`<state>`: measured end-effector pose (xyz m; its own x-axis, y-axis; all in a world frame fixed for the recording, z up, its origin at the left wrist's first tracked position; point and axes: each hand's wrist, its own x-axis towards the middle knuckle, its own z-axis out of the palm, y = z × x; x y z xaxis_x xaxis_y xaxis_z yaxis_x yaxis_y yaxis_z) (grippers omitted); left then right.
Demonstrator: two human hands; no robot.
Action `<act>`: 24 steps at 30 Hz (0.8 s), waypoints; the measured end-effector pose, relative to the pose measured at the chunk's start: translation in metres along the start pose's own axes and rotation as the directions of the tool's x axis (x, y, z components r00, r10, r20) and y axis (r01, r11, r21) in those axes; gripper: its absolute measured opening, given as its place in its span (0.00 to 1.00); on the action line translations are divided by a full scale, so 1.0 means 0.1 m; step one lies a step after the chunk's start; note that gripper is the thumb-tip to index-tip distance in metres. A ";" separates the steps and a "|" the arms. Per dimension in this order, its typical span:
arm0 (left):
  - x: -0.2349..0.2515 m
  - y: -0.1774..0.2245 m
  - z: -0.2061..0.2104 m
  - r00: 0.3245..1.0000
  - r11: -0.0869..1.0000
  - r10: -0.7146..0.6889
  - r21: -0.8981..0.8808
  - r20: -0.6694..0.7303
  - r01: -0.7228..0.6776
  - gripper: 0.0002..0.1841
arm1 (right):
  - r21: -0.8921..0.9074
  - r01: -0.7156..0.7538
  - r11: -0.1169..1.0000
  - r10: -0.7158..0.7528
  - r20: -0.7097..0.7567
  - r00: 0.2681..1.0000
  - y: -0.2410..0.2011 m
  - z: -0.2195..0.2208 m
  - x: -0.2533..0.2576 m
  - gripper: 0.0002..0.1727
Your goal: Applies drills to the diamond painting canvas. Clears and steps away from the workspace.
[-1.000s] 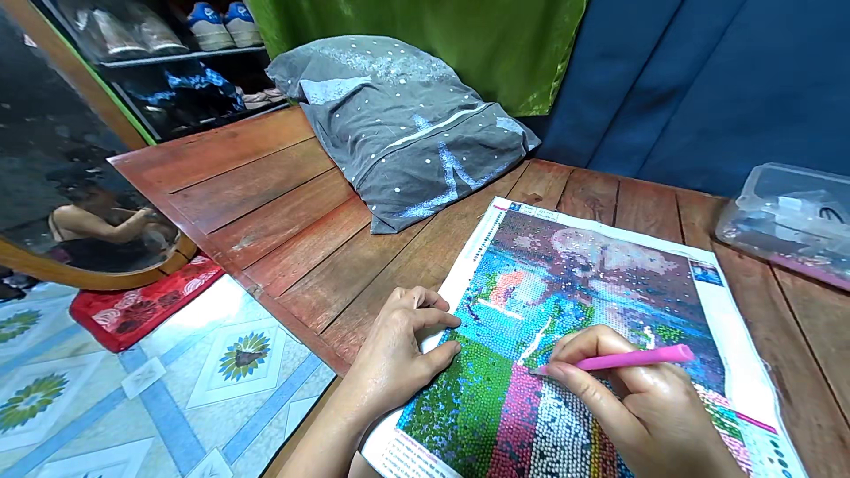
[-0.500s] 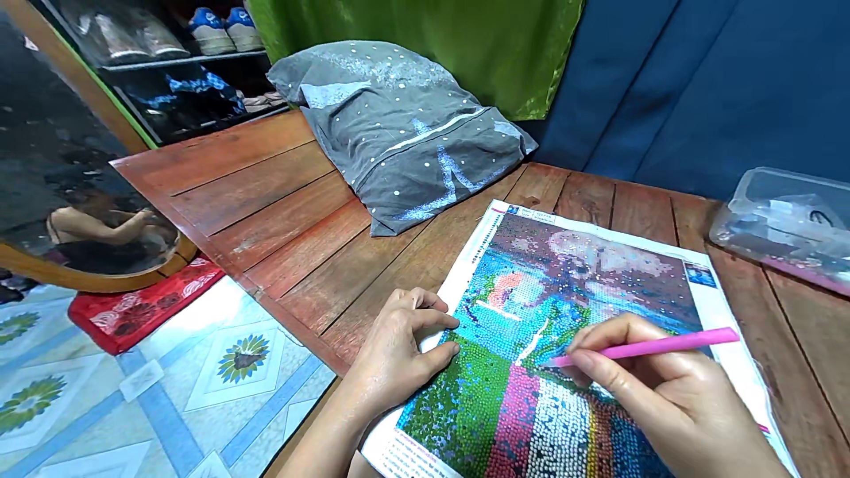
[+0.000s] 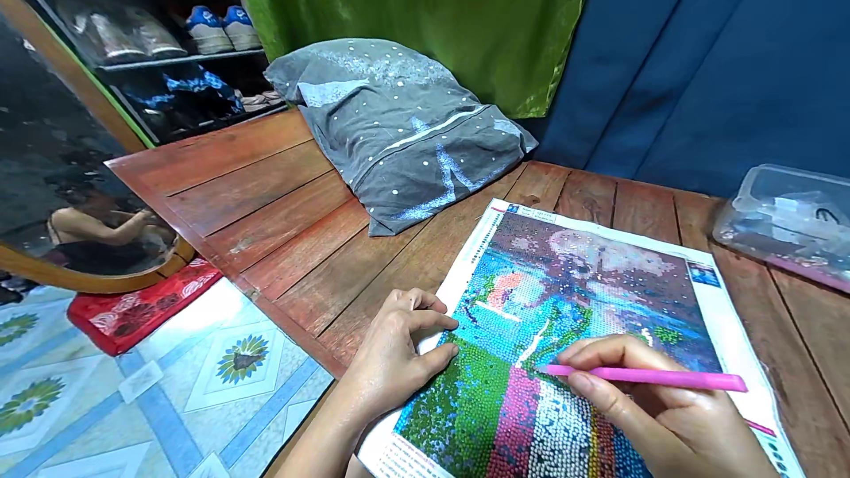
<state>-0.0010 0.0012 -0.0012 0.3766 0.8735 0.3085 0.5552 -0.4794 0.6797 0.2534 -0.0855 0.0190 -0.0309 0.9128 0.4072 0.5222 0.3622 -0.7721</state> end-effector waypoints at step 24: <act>0.00 0.00 0.00 1.000 1.000 0.000 0.001 0.001 0.000 0.10 | 0.059 0.000 0.998 -0.002 0.029 1.000 -0.01 0.08 -0.02 0.07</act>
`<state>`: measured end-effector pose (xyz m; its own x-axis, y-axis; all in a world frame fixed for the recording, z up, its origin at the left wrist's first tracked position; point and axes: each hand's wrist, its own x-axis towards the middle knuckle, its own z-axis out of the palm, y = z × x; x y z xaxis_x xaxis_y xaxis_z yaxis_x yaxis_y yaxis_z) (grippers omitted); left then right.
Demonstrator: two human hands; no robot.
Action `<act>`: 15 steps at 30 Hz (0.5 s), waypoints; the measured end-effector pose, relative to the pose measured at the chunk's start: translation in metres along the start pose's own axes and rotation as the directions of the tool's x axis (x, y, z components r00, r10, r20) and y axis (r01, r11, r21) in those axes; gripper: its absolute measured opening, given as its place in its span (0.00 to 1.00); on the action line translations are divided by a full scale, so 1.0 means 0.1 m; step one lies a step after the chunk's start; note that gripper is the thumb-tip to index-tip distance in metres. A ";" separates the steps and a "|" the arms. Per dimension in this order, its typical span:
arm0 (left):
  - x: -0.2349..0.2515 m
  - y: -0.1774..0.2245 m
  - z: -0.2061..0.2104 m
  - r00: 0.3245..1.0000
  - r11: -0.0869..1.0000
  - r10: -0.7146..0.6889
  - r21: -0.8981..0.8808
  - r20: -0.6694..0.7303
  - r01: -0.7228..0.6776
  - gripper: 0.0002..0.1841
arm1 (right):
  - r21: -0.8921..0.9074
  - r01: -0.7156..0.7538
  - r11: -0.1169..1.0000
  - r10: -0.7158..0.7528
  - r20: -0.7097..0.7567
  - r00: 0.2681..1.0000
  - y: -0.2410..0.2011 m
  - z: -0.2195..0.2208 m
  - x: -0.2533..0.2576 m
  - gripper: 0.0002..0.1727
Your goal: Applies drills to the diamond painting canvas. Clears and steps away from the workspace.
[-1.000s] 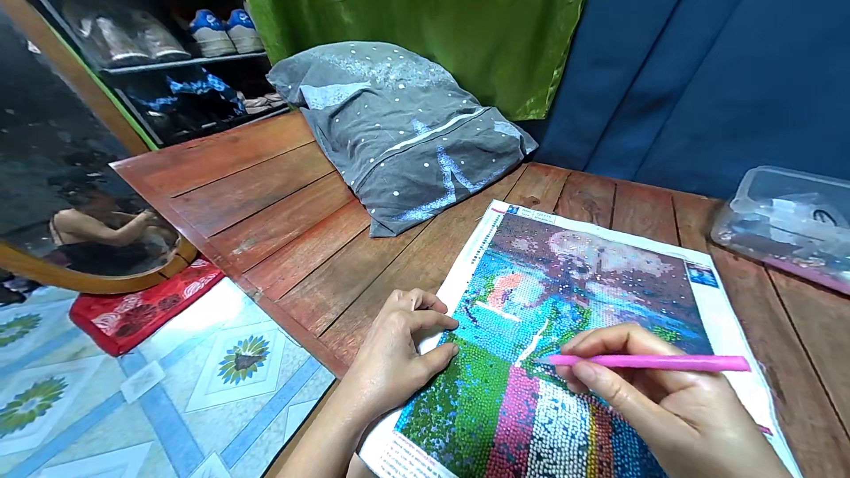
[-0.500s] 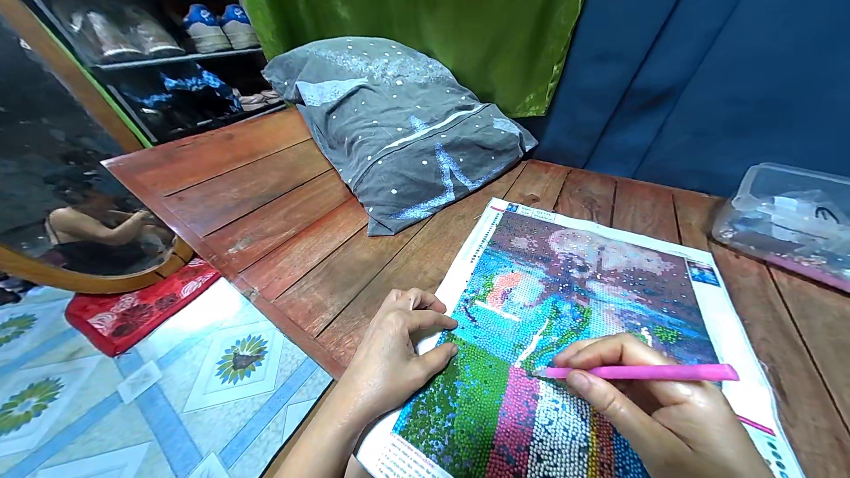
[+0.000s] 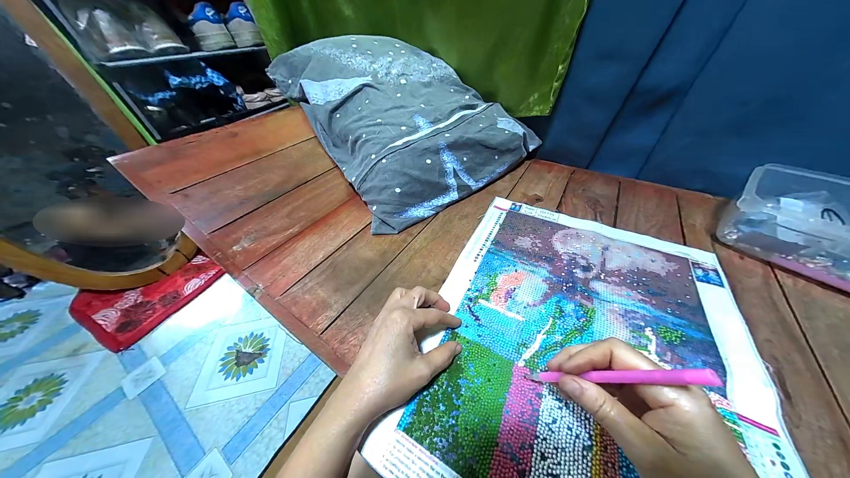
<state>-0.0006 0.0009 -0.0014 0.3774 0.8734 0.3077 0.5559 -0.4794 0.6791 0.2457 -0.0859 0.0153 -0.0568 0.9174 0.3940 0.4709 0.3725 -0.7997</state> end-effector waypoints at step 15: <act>0.00 0.01 0.00 1.000 1.000 0.002 0.009 0.000 -0.002 0.10 | -0.070 0.120 0.990 -0.120 0.004 0.993 0.08 0.03 0.01 0.10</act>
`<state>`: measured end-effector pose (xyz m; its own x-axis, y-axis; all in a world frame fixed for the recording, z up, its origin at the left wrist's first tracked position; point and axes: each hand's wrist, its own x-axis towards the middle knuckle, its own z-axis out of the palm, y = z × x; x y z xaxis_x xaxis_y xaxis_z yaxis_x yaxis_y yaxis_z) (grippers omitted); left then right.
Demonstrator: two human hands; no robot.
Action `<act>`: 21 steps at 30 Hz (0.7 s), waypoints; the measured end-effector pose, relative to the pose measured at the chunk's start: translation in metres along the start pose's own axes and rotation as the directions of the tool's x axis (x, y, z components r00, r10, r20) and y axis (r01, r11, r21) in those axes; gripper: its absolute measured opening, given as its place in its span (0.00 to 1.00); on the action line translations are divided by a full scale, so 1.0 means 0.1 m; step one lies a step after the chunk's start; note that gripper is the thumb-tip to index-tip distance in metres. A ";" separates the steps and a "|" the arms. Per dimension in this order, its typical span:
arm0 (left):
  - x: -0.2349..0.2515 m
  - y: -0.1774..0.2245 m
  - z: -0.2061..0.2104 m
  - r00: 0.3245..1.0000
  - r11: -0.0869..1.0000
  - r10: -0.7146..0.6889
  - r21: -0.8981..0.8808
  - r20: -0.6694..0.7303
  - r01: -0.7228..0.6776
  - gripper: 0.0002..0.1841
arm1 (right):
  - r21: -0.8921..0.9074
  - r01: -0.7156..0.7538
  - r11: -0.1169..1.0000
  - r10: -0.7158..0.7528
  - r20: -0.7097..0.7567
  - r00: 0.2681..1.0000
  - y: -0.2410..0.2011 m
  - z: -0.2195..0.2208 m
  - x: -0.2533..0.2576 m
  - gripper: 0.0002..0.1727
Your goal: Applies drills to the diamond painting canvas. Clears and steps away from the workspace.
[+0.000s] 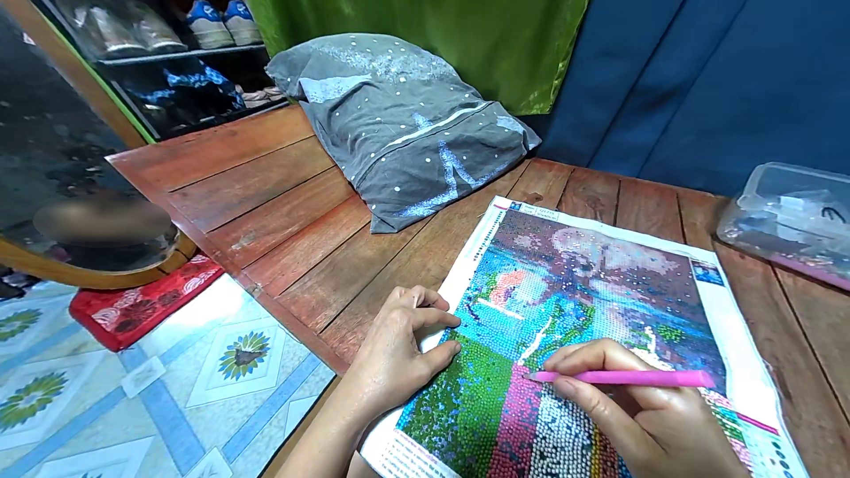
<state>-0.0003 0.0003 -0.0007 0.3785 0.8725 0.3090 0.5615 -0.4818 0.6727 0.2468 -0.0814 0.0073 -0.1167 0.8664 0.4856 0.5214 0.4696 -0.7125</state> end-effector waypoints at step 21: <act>0.00 0.01 -0.01 1.000 1.000 -0.007 0.001 0.007 0.007 0.10 | -0.020 0.047 0.999 -0.047 -0.011 0.999 0.03 0.03 0.02 0.10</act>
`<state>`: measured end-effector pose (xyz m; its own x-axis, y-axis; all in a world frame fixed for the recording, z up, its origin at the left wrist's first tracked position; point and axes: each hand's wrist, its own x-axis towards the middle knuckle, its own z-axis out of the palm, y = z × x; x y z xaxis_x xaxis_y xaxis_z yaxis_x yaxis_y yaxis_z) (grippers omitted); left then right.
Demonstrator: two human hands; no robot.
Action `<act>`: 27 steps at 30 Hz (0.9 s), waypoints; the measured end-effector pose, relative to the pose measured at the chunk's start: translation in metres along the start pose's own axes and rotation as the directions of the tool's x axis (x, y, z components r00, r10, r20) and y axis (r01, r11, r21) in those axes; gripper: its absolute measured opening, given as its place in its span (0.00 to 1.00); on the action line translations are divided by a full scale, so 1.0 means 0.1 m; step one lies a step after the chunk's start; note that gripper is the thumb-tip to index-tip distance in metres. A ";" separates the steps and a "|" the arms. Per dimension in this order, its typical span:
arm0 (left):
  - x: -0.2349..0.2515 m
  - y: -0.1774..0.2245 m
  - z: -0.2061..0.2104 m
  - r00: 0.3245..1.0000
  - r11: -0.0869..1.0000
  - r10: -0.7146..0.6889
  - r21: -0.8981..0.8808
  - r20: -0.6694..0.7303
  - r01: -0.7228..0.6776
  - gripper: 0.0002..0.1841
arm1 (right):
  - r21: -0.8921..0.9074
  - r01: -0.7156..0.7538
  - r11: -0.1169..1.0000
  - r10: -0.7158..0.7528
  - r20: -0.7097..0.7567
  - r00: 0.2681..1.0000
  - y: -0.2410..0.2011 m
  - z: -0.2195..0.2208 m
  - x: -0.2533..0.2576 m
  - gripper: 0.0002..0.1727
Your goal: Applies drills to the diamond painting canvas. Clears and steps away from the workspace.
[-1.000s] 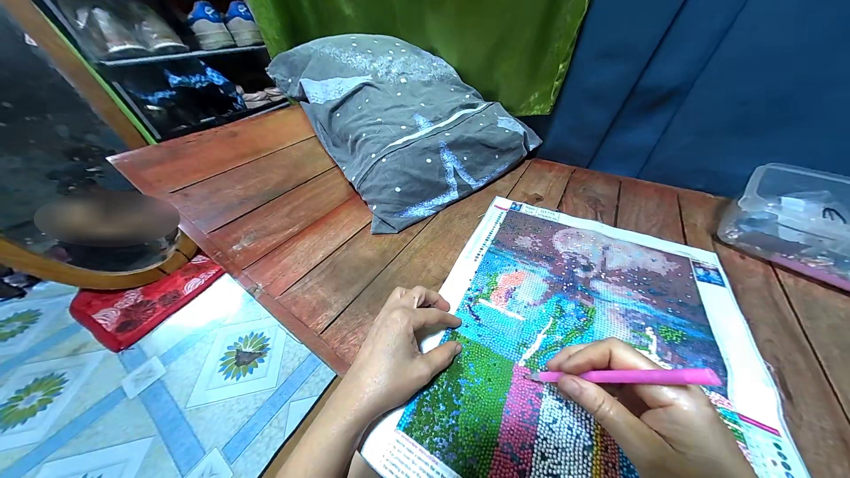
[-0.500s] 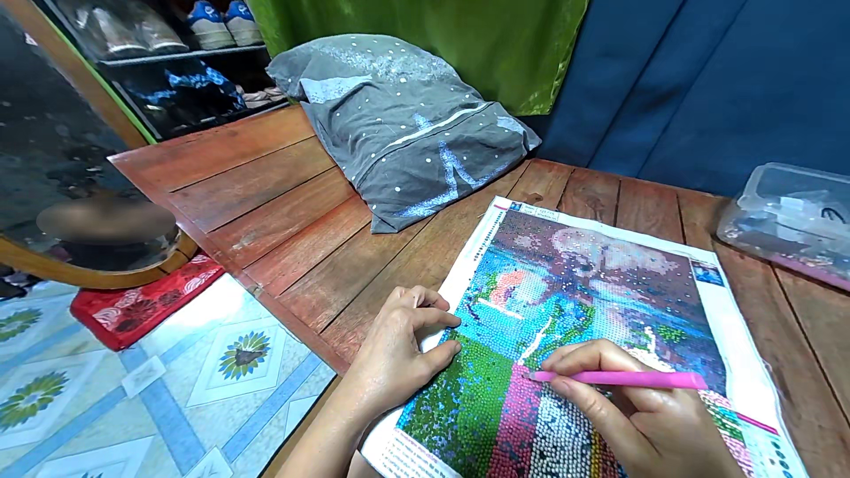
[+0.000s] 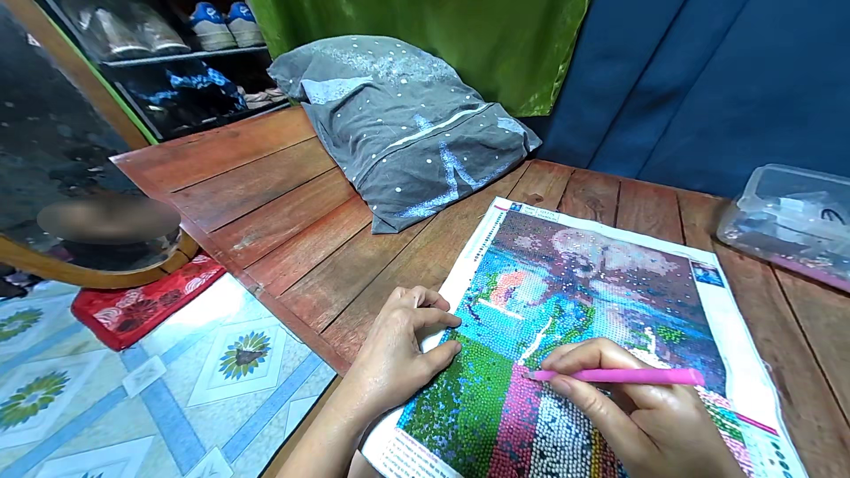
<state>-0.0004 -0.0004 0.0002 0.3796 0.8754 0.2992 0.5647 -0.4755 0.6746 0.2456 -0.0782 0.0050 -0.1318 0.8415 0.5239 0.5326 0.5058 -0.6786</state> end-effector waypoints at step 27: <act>0.00 0.00 0.01 1.000 1.000 0.010 -0.005 -0.001 -0.010 0.10 | -0.032 0.045 0.998 -0.045 0.015 0.999 0.01 0.01 0.06 0.12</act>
<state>0.0002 0.0000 -0.0001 0.3848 0.8706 0.3066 0.5572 -0.4840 0.6747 0.2443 -0.0721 0.0069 -0.1684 0.8209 0.5457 0.5524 0.5371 -0.6375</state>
